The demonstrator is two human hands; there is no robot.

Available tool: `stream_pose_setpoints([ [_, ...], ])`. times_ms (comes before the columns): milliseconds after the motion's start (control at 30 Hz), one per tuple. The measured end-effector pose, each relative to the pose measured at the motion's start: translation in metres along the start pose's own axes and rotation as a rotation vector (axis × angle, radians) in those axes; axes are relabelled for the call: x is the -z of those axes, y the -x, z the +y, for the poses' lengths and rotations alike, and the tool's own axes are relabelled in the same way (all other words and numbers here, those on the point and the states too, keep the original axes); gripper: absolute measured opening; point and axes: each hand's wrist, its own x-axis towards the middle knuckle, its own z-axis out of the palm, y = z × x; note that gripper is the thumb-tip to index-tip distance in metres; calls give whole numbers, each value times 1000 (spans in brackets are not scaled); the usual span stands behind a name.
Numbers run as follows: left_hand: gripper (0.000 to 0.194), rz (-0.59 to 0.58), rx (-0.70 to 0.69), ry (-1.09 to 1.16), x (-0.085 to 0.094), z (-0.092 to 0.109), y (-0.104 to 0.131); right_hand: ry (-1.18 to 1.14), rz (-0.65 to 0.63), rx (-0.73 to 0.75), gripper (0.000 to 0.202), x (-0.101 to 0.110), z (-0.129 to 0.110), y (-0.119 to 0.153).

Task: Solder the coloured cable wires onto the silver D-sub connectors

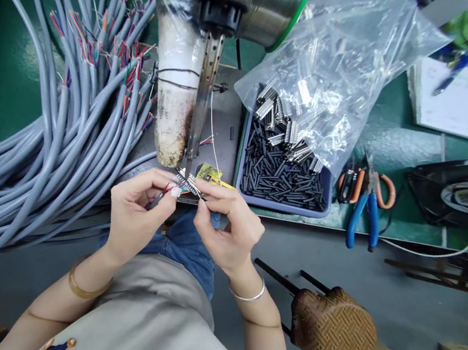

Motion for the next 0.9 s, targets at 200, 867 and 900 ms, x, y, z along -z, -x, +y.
stream_pose_setpoints([
  [200,8,-36,-16,-21,2,2,-2,-14,5,7,19,-1,0,-2],
  [867,8,-48,-7,-107,4,11,-8,128,6,105,16,2,-7,-16],
  [900,8,-64,14,-96,4,10,-8,144,5,126,16,3,-7,-15],
])
